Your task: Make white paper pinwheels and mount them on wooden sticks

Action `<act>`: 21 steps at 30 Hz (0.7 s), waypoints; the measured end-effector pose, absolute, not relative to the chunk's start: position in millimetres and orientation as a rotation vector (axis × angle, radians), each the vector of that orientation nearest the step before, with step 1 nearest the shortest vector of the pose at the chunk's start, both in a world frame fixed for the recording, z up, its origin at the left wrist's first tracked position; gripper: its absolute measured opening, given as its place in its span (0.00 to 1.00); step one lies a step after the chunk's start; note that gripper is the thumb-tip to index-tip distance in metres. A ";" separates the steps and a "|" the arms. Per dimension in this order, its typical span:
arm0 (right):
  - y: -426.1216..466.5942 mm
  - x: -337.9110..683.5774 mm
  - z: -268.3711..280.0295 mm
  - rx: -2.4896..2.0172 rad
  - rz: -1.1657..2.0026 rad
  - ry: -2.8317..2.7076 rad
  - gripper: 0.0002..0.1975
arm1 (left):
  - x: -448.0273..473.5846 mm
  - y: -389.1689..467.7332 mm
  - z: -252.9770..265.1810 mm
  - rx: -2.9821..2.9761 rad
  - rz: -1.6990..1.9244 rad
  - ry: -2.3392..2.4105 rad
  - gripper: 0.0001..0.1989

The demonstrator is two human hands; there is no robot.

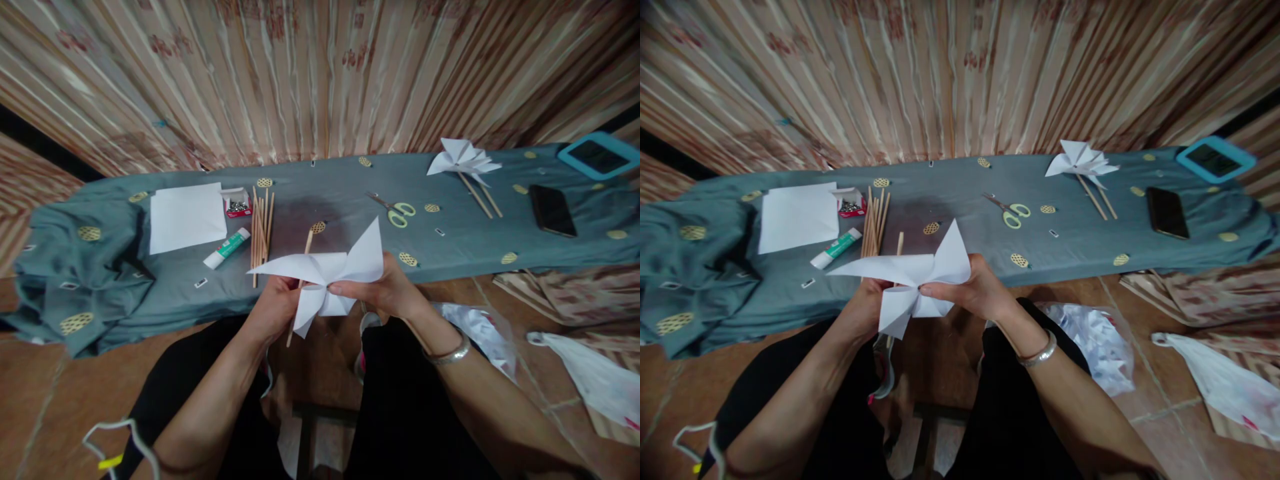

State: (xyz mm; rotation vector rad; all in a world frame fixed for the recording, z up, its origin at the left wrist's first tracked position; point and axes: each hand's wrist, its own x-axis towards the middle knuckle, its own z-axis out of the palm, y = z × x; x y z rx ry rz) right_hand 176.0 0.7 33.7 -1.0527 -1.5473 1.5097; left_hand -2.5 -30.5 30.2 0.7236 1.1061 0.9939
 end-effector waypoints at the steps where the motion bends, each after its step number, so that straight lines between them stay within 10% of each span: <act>1: -0.9 177.4 35.1 -1.073 1.494 -1.558 0.12 | -2.7 -29.8 29.0 0.709 0.988 1.102 0.18; 21: -17.1 184.6 60.1 -0.855 0.639 -2.038 0.04 | -7.9 -46.6 27.5 0.829 1.118 1.189 0.15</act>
